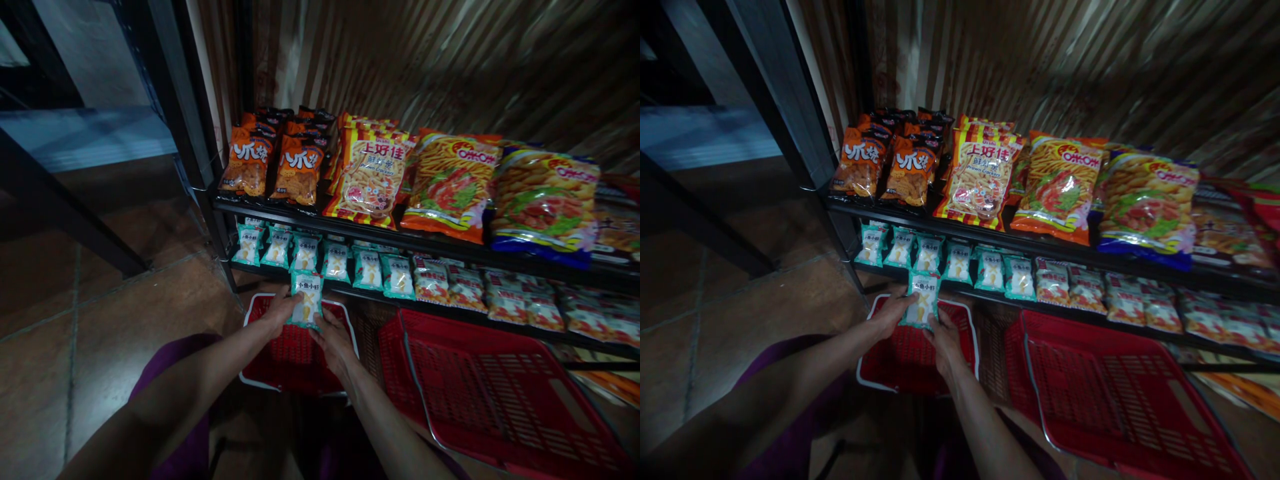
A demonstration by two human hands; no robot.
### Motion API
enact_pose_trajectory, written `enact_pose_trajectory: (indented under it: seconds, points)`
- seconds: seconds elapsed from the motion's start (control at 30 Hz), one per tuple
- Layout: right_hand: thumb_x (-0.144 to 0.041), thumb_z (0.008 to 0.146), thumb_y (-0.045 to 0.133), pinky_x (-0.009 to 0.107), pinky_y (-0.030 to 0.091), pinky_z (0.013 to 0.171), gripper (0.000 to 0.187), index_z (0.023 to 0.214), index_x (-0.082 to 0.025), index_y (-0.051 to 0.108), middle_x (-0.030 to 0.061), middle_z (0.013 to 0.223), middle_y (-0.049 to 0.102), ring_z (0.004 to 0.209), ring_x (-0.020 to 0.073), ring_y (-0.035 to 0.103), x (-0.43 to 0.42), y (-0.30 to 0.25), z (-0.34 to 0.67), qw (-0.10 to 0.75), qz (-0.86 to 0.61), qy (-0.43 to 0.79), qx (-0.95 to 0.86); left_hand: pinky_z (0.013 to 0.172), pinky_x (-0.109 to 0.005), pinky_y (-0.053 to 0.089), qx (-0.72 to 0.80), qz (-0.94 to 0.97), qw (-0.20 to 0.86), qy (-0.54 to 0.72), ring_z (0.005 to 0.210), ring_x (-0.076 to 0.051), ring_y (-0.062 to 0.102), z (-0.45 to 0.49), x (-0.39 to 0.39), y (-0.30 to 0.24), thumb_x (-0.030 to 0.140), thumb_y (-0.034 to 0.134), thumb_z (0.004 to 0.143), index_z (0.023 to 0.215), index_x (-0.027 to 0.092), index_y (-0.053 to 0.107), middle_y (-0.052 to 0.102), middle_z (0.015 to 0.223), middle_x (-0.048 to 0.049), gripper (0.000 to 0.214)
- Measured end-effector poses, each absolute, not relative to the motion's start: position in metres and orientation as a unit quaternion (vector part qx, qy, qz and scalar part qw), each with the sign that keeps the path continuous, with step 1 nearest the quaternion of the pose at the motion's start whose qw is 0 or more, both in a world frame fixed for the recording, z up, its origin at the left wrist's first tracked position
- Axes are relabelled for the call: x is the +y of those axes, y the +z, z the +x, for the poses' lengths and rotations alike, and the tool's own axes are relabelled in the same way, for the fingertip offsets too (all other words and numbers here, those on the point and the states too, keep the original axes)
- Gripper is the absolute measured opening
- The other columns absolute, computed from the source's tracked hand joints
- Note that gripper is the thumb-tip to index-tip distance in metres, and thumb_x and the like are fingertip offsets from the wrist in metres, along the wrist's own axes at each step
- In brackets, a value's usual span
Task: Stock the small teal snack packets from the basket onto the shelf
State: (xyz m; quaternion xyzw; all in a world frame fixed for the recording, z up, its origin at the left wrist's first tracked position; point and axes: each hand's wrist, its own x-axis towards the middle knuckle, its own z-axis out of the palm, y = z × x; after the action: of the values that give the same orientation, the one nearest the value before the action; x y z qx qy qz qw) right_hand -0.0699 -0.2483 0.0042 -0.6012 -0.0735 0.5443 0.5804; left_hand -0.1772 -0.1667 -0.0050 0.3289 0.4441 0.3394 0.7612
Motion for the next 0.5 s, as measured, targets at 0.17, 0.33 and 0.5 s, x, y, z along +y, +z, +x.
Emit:
enact_pose_trajectory:
  seconds: [0.17, 0.33, 0.5]
  points:
    - [-0.031, 0.053, 0.082, 0.025, 0.051, 0.068, 0.039, 0.089, -0.025, 0.069, -0.0004, 0.090, 0.073, 0.079, 0.0145, 0.066, -0.2471, 0.0053, -0.0701, 0.575, -0.601, 0.552, -0.069, 0.071, -0.032, 0.053, 0.464, 0.344, 0.742, 0.341, 0.074, -0.019, 0.067, -0.1776, -0.1662, -0.0048, 0.036, 0.074, 0.068, 0.100, 0.017, 0.059, 0.070, 0.088, -0.0067, 0.040]
    - [-0.028, 0.053, 0.081, 0.026, 0.051, 0.069, 0.037, 0.088, -0.025, 0.069, -0.0003, 0.089, 0.073, 0.082, 0.0156, 0.066, -0.2458, 0.0059, -0.0718, 0.575, -0.605, 0.548, -0.057, 0.070, -0.031, 0.053, 0.454, 0.366, 0.736, 0.345, 0.074, -0.018, 0.066, -0.1799, -0.1658, -0.0026, 0.036, 0.071, 0.071, 0.102, 0.016, 0.058, 0.069, 0.090, -0.0066, 0.039]
    - [-0.030, 0.054, 0.080, 0.025, 0.049, 0.067, 0.037, 0.088, -0.025, 0.069, 0.0011, 0.093, 0.073, 0.083, 0.0166, 0.066, -0.2423, 0.0077, -0.0736, 0.573, -0.611, 0.543, -0.063, 0.067, -0.030, 0.052, 0.473, 0.372, 0.718, 0.348, 0.071, -0.017, 0.065, -0.1790, -0.1653, 0.0031, 0.035, 0.068, 0.073, 0.096, 0.016, 0.059, 0.068, 0.087, -0.0066, 0.031]
